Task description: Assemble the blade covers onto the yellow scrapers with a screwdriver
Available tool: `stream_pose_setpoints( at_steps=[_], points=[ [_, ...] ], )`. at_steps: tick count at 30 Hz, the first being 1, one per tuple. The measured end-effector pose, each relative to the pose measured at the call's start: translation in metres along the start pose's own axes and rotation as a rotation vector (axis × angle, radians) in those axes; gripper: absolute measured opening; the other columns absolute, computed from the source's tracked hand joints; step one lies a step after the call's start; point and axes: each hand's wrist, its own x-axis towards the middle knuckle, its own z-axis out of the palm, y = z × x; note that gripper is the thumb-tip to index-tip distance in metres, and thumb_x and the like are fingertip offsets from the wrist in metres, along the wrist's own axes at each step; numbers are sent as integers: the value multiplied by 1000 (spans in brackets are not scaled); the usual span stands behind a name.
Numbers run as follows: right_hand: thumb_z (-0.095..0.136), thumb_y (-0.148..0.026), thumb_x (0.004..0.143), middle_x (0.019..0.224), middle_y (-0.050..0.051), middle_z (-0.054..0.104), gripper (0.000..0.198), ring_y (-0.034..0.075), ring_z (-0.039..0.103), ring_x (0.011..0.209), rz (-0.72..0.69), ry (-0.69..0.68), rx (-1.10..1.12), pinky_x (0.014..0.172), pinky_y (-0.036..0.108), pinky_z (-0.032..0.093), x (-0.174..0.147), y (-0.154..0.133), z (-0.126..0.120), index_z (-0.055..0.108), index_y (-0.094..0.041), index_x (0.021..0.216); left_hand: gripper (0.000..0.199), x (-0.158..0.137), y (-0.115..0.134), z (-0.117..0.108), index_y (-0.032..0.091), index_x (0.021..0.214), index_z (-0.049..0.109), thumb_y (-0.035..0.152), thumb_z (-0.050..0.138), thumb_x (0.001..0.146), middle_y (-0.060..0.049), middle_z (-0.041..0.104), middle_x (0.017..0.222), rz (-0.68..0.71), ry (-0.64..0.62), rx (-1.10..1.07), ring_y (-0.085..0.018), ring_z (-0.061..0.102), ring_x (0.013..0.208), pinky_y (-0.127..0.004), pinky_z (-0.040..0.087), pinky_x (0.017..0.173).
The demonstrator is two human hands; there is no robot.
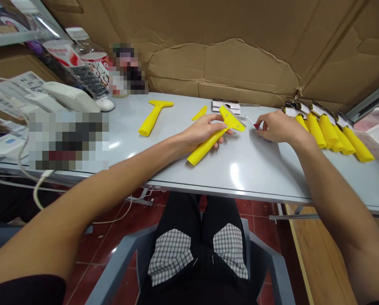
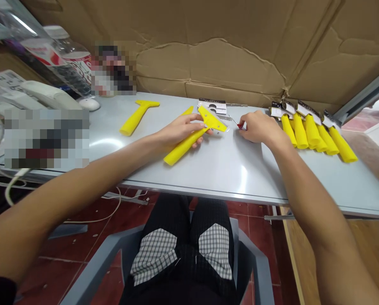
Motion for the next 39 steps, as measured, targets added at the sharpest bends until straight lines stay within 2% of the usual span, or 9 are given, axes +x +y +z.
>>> stream_pose_setpoints(
  at_steps=[6,12,15,18,20,24,28,34,39],
  points=[
    [73,-40,98,120,10,86,39,31,75,102,60,-9,-14,78,40,51,6,10,1,83,-26,133,8,4,2,-4,14,109,65,17,58,110,-20,85,119,12,34,-30,-13,69,62,-27,52,49],
    [73,-44,101,120,14,84,41,31,76,101,89,-7,-17,82,42,53,12,19,6,84,-26,136,18,5,6,-7,12,118,72,21,58,110,-16,85,110,8,121,-146,-13,64,61,-29,51,53],
    [73,-49,103,121,13,83,41,32,76,101,106,1,-31,86,43,55,13,20,9,84,-28,136,19,6,6,-9,15,125,72,23,68,108,-12,84,108,24,126,-208,-13,65,65,-29,53,58],
    [72,-51,103,122,13,83,39,33,77,103,114,9,-45,89,44,57,15,20,11,84,-29,133,47,6,4,-11,20,134,67,21,90,93,-5,80,102,59,104,-308,-14,71,73,-30,56,66],
    [71,-52,103,123,13,83,39,34,78,104,106,6,-45,89,45,57,16,21,13,84,-29,132,60,7,3,-13,21,130,65,14,98,81,0,76,96,81,91,-370,-14,72,77,-30,58,71],
    [71,-54,103,123,13,83,39,36,78,107,99,5,-46,89,46,58,17,22,14,84,-30,131,45,9,2,-15,18,102,65,3,95,71,3,68,86,111,88,-373,-10,66,74,-28,56,71],
    [70,-55,103,124,13,82,41,37,78,110,108,0,-49,90,48,58,19,23,15,84,-30,132,34,11,2,-15,17,96,67,3,91,75,3,67,84,118,105,-321,-9,64,73,-27,56,69],
    [70,-57,103,126,13,82,43,37,77,112,102,-13,-38,92,48,58,19,24,16,83,-30,134,41,12,0,-15,24,115,69,15,93,83,-2,77,110,110,119,-316,-12,72,76,-25,54,62],
    [71,-58,103,126,14,82,44,38,77,113,103,-13,-42,92,49,59,18,22,16,82,-30,135,34,10,1,-15,24,112,63,20,88,89,1,71,95,87,83,-294,-4,52,55,-18,38,49]
  ],
)
